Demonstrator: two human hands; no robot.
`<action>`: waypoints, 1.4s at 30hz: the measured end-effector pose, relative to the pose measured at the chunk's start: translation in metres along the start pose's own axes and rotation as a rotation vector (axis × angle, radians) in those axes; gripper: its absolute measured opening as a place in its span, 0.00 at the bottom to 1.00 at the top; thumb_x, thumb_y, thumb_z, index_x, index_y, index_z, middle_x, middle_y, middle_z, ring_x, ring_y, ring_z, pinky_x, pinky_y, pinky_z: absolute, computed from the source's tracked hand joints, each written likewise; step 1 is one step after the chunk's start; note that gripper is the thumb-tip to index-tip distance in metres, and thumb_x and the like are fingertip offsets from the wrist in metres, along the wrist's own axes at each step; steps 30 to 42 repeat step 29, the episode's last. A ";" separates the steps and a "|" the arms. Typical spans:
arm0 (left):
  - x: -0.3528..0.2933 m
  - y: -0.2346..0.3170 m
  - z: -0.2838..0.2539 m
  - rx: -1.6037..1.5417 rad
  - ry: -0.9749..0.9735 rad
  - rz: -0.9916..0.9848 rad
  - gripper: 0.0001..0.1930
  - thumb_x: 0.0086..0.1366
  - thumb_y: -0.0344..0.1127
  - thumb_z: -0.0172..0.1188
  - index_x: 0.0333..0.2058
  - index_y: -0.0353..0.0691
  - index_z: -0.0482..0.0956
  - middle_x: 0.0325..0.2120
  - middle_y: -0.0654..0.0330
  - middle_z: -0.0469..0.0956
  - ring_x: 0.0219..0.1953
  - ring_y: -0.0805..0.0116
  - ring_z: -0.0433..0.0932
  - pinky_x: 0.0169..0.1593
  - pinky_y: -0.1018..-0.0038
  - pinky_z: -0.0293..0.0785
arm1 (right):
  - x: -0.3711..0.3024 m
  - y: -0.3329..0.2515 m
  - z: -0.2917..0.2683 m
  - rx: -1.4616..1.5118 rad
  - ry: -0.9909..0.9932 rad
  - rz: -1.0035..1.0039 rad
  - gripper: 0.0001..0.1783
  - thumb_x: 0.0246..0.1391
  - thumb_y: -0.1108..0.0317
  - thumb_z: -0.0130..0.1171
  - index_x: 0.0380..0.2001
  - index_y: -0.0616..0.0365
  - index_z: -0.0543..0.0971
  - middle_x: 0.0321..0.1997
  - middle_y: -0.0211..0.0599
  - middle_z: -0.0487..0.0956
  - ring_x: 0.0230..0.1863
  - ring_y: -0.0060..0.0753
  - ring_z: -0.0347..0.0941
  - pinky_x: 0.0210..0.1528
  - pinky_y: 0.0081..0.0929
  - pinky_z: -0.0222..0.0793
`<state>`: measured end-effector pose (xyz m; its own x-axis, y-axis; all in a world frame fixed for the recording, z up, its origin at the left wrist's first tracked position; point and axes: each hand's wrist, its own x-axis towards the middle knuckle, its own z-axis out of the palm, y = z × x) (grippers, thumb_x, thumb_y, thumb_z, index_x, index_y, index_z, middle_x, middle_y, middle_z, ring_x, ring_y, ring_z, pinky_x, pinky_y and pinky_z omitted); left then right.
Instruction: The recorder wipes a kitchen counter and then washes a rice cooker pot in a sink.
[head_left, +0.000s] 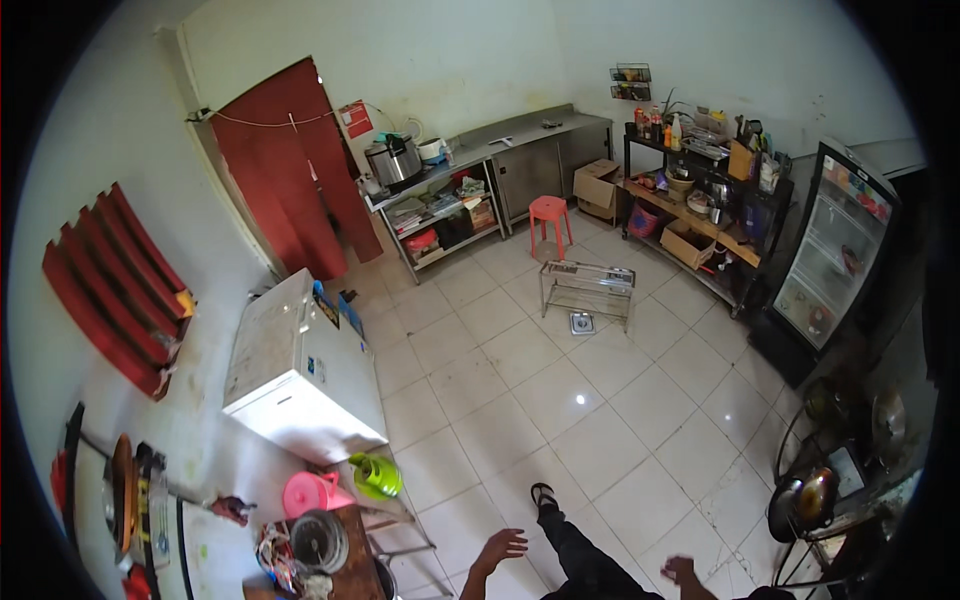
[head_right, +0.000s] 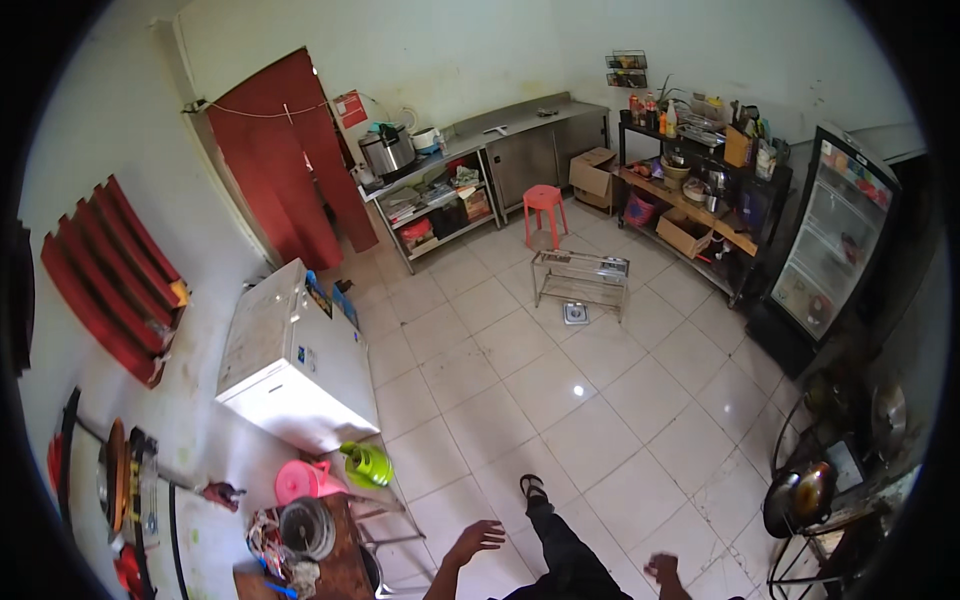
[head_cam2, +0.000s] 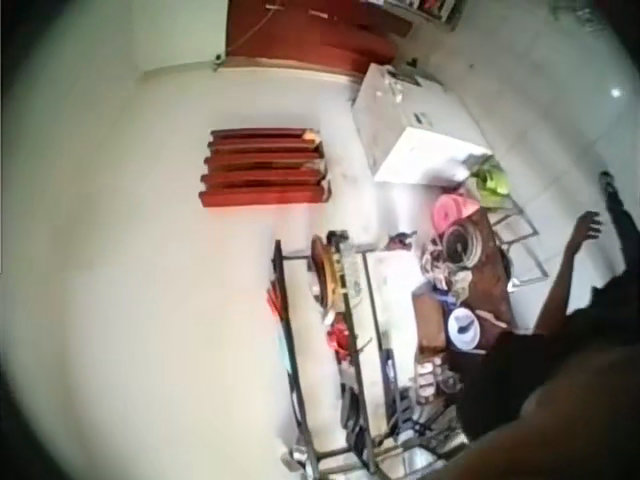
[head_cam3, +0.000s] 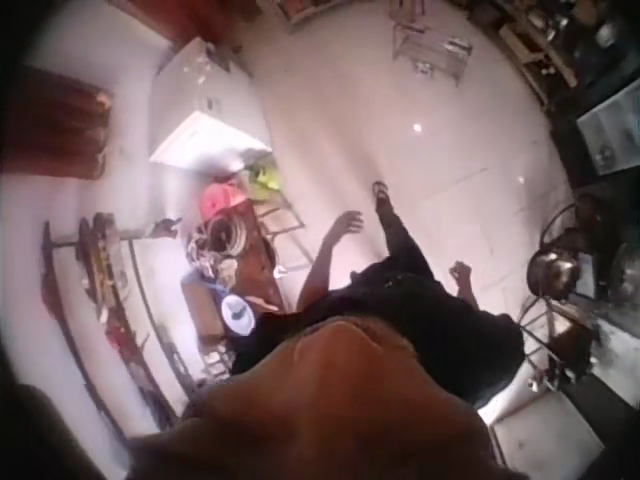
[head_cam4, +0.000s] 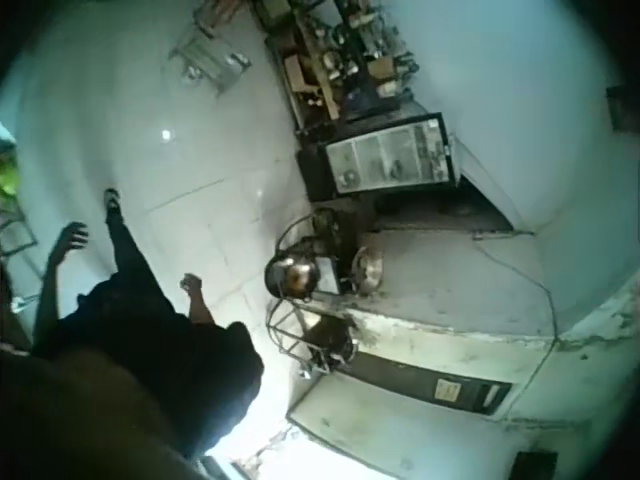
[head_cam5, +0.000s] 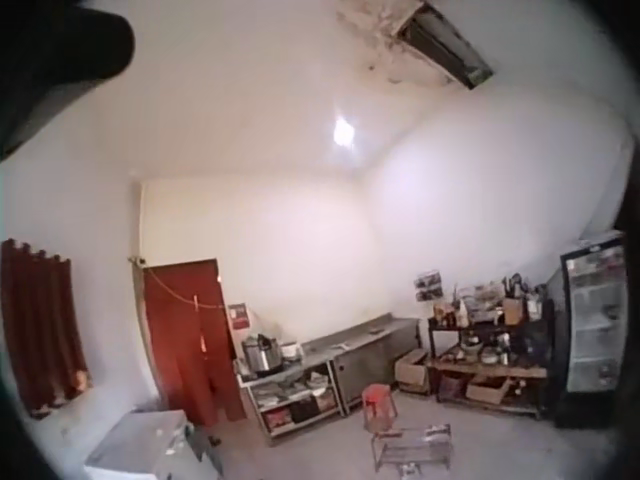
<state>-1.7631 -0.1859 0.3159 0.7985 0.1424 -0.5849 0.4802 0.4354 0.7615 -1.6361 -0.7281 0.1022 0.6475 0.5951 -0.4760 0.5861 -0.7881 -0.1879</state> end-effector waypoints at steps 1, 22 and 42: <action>0.045 -0.001 -0.007 0.122 0.009 -0.094 0.19 0.68 0.46 0.45 0.49 0.40 0.71 0.42 0.51 0.77 0.41 0.55 0.78 0.43 0.64 0.77 | 0.008 0.019 0.040 0.650 0.100 0.228 0.10 0.44 0.54 0.58 0.20 0.47 0.77 0.23 0.32 0.76 0.27 0.39 0.74 0.25 0.40 0.66; 0.398 0.254 -0.386 -0.297 0.441 -0.264 0.22 0.63 0.45 0.54 0.51 0.38 0.68 0.43 0.48 0.75 0.43 0.53 0.76 0.45 0.56 0.77 | 0.789 -0.177 -0.536 1.333 0.039 0.519 0.06 0.53 0.64 0.55 0.30 0.54 0.74 0.29 0.37 0.76 0.21 0.41 0.77 0.22 0.40 0.75; 0.599 0.449 -0.428 -0.216 0.353 -0.398 0.19 0.67 0.42 0.43 0.49 0.35 0.71 0.44 0.47 0.75 0.42 0.47 0.77 0.49 0.56 0.75 | 0.938 -0.210 -0.568 1.456 -0.014 0.650 0.10 0.47 0.66 0.54 0.33 0.58 0.75 0.24 0.44 0.76 0.20 0.47 0.77 0.19 0.38 0.76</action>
